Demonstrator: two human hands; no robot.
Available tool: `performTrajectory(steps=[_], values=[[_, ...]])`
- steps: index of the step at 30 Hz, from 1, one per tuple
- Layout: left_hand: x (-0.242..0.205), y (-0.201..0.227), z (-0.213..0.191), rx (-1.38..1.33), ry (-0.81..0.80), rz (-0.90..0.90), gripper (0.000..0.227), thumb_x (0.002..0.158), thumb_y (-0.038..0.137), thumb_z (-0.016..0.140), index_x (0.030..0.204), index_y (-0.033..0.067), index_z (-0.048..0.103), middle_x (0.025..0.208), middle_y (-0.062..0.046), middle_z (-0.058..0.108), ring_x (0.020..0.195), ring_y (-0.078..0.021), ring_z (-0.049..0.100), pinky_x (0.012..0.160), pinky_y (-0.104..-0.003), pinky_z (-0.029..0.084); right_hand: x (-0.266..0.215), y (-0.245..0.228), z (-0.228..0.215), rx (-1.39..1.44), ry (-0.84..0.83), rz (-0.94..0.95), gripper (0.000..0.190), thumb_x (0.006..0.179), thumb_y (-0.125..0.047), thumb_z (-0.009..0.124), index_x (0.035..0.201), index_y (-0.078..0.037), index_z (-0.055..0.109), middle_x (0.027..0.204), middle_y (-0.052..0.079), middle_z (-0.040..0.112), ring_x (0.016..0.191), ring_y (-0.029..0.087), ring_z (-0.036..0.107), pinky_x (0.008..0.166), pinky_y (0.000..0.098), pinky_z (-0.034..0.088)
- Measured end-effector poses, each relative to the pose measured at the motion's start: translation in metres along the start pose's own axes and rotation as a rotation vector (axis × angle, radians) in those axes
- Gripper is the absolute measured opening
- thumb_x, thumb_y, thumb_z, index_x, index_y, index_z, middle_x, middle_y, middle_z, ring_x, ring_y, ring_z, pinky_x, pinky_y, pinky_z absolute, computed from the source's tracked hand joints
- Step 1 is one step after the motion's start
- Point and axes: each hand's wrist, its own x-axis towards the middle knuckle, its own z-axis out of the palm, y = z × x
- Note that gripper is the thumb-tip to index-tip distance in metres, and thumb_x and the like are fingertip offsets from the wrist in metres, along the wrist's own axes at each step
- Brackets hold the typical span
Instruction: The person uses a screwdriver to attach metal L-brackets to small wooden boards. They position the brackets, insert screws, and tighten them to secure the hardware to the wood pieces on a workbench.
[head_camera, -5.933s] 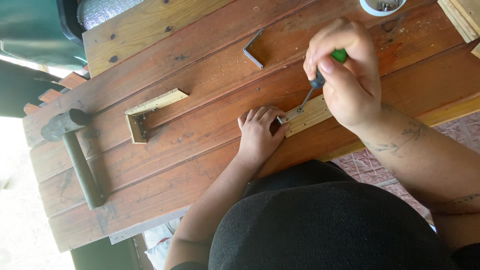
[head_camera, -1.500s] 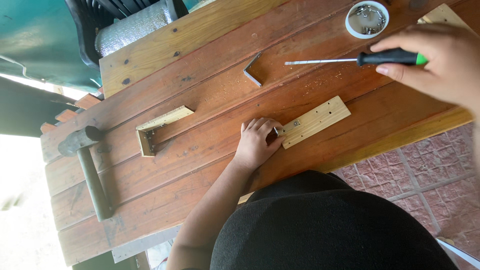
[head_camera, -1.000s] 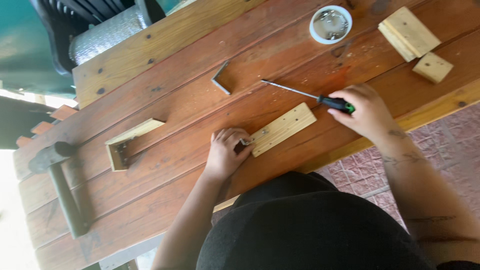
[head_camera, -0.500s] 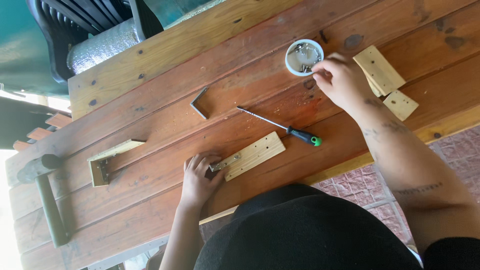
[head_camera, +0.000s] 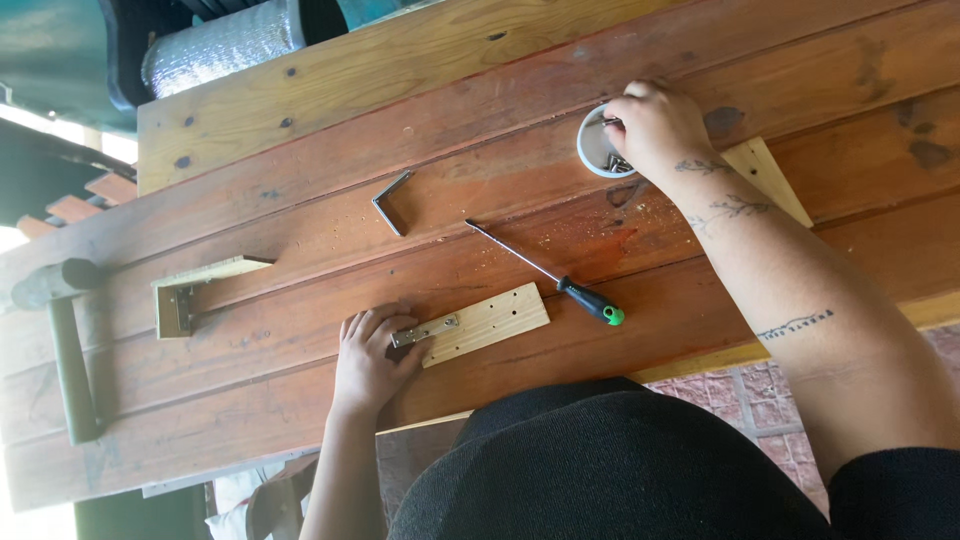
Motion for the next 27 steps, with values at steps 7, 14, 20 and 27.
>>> performTrajectory(steps=[7, 14, 20, 27], values=[[0.004, 0.007, -0.004, 0.015, 0.007, -0.016, 0.034, 0.083, 0.044, 0.093, 0.099, 0.0171, 0.078, 0.122, 0.001, 0.076, 0.108, -0.0239, 0.074, 0.099, -0.045, 0.051, -0.002, -0.003, -0.006, -0.059, 0.036, -0.103, 0.012, 0.099, -0.008, 0.078, 0.093, -0.018, 0.079, 0.083, -0.001, 0.077, 0.075, 0.016, 0.071, 0.063, 0.0319, 0.062], [0.004, 0.006, -0.008, -0.038, 0.014, 0.020, 0.034, 0.086, 0.038, 0.092, 0.104, 0.0144, 0.076, 0.128, -0.002, 0.076, 0.114, -0.0239, 0.072, 0.100, -0.045, 0.050, -0.017, -0.051, -0.060, 0.382, 0.200, -0.122, 0.017, 0.097, 0.003, 0.078, 0.110, -0.007, 0.078, 0.106, 0.005, 0.081, 0.094, 0.023, 0.075, 0.086, 0.0377, 0.059], [-0.002, 0.003, -0.010, -0.043, 0.071, 0.057, 0.030, 0.089, 0.034, 0.093, 0.103, 0.0148, 0.075, 0.126, -0.003, 0.077, 0.106, -0.0259, 0.072, 0.097, -0.043, 0.051, -0.036, -0.132, -0.097, 0.741, -0.031, -0.099, 0.010, 0.107, 0.003, 0.081, 0.115, -0.001, 0.076, 0.106, 0.008, 0.075, 0.100, 0.022, 0.068, 0.088, 0.0356, 0.056], [-0.003, -0.007, -0.009, -0.110, 0.081, 0.108, 0.036, 0.080, 0.035, 0.091, 0.108, 0.0193, 0.075, 0.113, -0.002, 0.073, 0.102, -0.0262, 0.073, 0.093, -0.042, 0.053, -0.051, -0.211, -0.106, 0.910, -0.197, -0.012, 0.015, 0.092, -0.003, 0.078, 0.106, -0.008, 0.078, 0.094, 0.010, 0.077, 0.091, 0.026, 0.074, 0.077, 0.0373, 0.060]])
